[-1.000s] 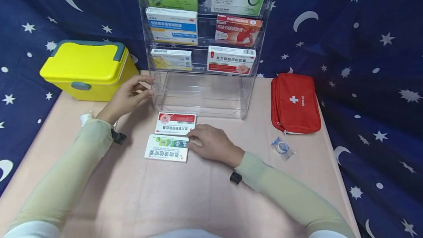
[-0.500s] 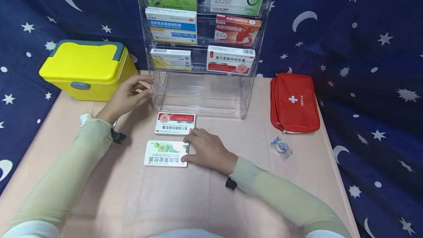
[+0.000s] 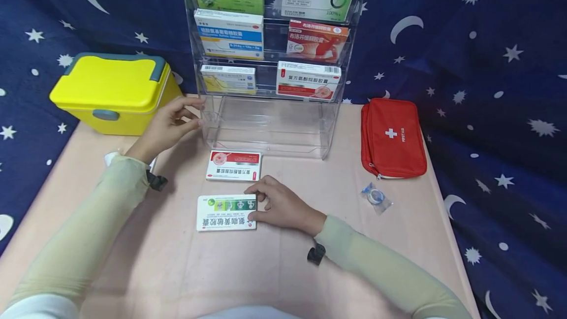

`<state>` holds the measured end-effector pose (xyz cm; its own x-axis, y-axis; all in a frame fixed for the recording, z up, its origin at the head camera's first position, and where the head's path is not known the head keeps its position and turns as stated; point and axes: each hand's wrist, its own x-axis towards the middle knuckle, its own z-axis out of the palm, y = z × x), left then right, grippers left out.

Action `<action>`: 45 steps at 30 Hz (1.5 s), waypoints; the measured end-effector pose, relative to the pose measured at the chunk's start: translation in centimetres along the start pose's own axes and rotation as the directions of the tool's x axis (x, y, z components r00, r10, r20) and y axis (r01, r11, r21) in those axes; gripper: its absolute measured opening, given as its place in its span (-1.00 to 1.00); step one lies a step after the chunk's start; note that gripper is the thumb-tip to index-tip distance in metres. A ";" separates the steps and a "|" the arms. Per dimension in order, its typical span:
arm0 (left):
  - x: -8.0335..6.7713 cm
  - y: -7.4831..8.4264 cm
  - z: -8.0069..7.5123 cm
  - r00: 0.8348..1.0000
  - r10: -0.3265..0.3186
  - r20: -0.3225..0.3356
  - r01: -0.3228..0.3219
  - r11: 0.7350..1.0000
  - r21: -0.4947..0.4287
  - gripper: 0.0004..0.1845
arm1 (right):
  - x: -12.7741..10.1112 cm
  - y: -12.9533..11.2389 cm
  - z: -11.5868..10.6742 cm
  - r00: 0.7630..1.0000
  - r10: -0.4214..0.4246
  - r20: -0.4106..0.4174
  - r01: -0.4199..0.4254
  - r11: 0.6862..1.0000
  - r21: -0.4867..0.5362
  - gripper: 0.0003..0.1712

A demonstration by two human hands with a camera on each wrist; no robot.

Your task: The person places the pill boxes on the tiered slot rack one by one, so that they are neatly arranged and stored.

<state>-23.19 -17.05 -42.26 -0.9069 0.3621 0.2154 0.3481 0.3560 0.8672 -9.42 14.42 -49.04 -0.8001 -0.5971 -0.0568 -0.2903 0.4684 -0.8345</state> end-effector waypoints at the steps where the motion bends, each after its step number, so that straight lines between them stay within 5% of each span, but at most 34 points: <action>1: 0.1 -0.4 0.0 1.000 -0.008 0.000 0.008 1.000 0.002 -0.44 | 0.0 0.1 0.0 1.000 0.004 0.007 -0.004 0.999 0.049 -0.42; 7: 0.2 -1.1 0.0 1.000 -0.019 -0.004 0.019 1.000 0.002 -0.45 | -0.1 0.4 0.4 0.998 0.022 0.067 -0.037 0.971 0.236 -0.42; 13: 0.1 -0.9 0.1 1.000 -0.019 -0.005 0.019 1.000 0.006 -0.46 | -0.2 0.6 0.5 0.996 0.027 0.085 -0.047 0.968 0.247 -0.37; 18: 0.1 -0.8 0.1 1.000 -0.022 -0.002 0.022 1.000 0.007 -0.46 | -0.2 0.6 0.2 0.999 0.014 0.048 -0.026 0.961 0.276 -0.44; 28: 0.0 -1.0 0.2 1.000 -0.022 -0.010 0.022 1.000 0.003 -0.47 | 1.2 -0.6 -2.3 0.995 -0.063 -0.081 0.092 0.895 0.436 -0.54; 34: 0.0 -1.1 0.2 1.000 -0.015 -0.012 0.015 1.000 0.015 -0.47 | 3.1 -1.9 -5.4 0.969 -0.145 -0.202 0.210 0.911 0.356 -0.55; 40: 0.1 -1.0 0.2 1.000 -0.027 -0.010 0.027 0.999 0.026 -0.47 | 5.0 -3.7 -9.4 0.928 -0.216 -0.303 0.264 0.956 0.128 -0.53; 45: 0.1 -1.1 0.1 1.000 -0.028 -0.012 0.028 0.999 0.014 -0.48 | 6.1 -7.1 -12.6 0.878 -0.299 -0.374 0.320 0.947 -0.006 -0.57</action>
<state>-23.68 -17.33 -43.25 -0.9192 0.3414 0.1963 0.3257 0.3785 0.8664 -18.87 15.63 -36.59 -0.8120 -0.4209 0.4043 -0.5341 0.2567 -0.8055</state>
